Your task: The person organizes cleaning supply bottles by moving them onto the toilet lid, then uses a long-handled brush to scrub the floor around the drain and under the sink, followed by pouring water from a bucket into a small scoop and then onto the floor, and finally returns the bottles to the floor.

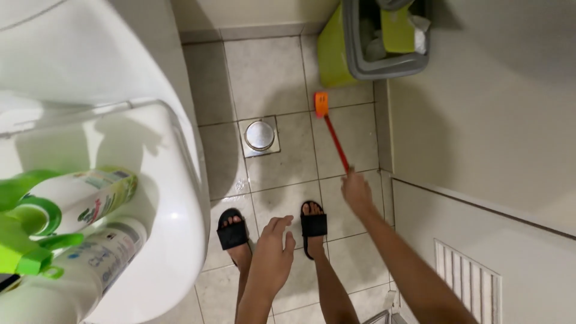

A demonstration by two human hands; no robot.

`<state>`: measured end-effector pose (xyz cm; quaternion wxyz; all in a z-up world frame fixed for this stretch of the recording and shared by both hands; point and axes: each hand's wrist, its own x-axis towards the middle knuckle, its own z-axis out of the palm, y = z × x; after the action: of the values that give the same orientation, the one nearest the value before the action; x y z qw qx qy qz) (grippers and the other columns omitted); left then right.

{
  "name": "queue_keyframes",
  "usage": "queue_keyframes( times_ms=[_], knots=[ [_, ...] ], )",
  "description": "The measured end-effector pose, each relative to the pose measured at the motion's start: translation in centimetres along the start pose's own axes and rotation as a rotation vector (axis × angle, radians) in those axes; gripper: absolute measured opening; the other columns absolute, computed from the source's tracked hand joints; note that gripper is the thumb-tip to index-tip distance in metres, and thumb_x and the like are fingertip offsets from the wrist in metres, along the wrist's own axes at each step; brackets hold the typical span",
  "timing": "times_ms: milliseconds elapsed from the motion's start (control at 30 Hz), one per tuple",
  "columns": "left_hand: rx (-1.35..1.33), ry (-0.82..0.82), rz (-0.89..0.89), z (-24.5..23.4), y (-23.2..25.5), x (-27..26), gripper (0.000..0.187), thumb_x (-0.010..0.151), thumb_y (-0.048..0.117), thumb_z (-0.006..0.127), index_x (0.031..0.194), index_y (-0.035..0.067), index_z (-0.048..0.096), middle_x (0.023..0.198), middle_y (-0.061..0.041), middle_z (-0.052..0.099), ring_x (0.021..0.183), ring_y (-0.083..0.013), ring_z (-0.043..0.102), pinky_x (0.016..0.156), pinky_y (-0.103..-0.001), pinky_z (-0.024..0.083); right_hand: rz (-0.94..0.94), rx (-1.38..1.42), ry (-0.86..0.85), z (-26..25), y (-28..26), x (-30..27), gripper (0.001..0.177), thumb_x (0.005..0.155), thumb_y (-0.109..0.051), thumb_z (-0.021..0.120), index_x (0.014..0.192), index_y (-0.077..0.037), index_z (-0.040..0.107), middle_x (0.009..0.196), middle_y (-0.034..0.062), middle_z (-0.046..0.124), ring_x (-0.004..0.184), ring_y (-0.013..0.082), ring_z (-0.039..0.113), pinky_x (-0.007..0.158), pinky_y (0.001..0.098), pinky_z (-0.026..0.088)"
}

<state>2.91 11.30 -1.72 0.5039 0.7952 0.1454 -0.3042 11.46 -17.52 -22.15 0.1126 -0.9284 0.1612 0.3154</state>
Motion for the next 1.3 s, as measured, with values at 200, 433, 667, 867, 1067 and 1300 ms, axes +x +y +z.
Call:
queue_keyframes(
  times_ms=[200, 433, 667, 867, 1067, 1300],
  knots=[
    [0.006, 0.075, 0.115, -0.5, -1.7, -1.1, 0.035, 0.092, 0.007, 0.057, 0.125, 0.002, 0.063, 0.122, -0.017, 0.064, 0.117, -0.0381, 0.059, 0.099, -0.042, 0.047, -0.094, -0.131, 0.055, 1.1, -0.4, -2.8, 0.040, 0.104, -0.022, 0.056, 0.132, 0.006, 0.051, 0.091, 0.0270, 0.070, 0.080, 0.0409, 0.071, 0.067, 0.0502, 0.059],
    [0.002, -0.095, -0.038, -1.4, -2.1, -1.7, 0.042, 0.095, 0.010, 0.055, 0.137, 0.009, 0.058, 0.124, -0.011, 0.061, 0.116, -0.0353, 0.058, 0.095, -0.044, 0.047, -0.017, -0.139, -0.070, 1.3, -4.2, -4.9, 0.054, 0.106, -0.024, 0.055, 0.149, 0.006, 0.041, 0.100, 0.0276, 0.072, 0.088, 0.0362, 0.074, 0.073, 0.0427, 0.062],
    [-0.019, -0.045, -0.064, -0.1, -4.1, -0.9, 0.036, 0.094, 0.009, 0.055, 0.130, 0.007, 0.058, 0.122, -0.011, 0.063, 0.113, -0.0353, 0.061, 0.094, -0.043, 0.050, -0.107, -0.097, 0.073, -3.7, -12.1, 9.4, 0.038, 0.108, -0.023, 0.051, 0.132, 0.005, 0.053, 0.113, 0.0266, 0.066, 0.093, 0.0384, 0.071, 0.075, 0.0469, 0.061],
    [-0.085, -0.013, -0.055, 1.7, -4.9, 0.7, 0.036, 0.092, 0.008, 0.056, 0.128, 0.008, 0.061, 0.122, -0.013, 0.064, 0.115, -0.0365, 0.062, 0.096, -0.044, 0.050, -0.206, -0.230, 0.142, 0.3, -7.2, 6.4, 0.054, 0.101, -0.025, 0.056, 0.143, 0.005, 0.039, 0.106, 0.0320, 0.064, 0.086, 0.0448, 0.068, 0.073, 0.0544, 0.056],
    [-0.099, -0.015, -0.059, -0.7, -3.1, 1.4, 0.038, 0.093, 0.009, 0.055, 0.131, 0.009, 0.062, 0.125, -0.014, 0.063, 0.116, -0.0377, 0.061, 0.096, -0.043, 0.049, 0.001, 0.095, 0.037, -3.9, -11.6, 10.6, 0.030, 0.106, -0.024, 0.052, 0.121, 0.002, 0.058, 0.102, 0.0245, 0.071, 0.086, 0.0377, 0.073, 0.071, 0.0493, 0.061],
    [-0.060, 0.078, 0.026, -0.4, -5.3, 2.3, 0.036, 0.092, 0.008, 0.057, 0.128, 0.007, 0.062, 0.119, -0.013, 0.065, 0.115, -0.0352, 0.063, 0.094, -0.042, 0.051, -0.085, 0.123, 0.125, -3.6, -20.2, 15.3, 0.029, 0.099, -0.016, 0.057, 0.121, 0.004, 0.057, 0.114, 0.0282, 0.066, 0.101, 0.0431, 0.068, 0.084, 0.0531, 0.058]
  ],
)
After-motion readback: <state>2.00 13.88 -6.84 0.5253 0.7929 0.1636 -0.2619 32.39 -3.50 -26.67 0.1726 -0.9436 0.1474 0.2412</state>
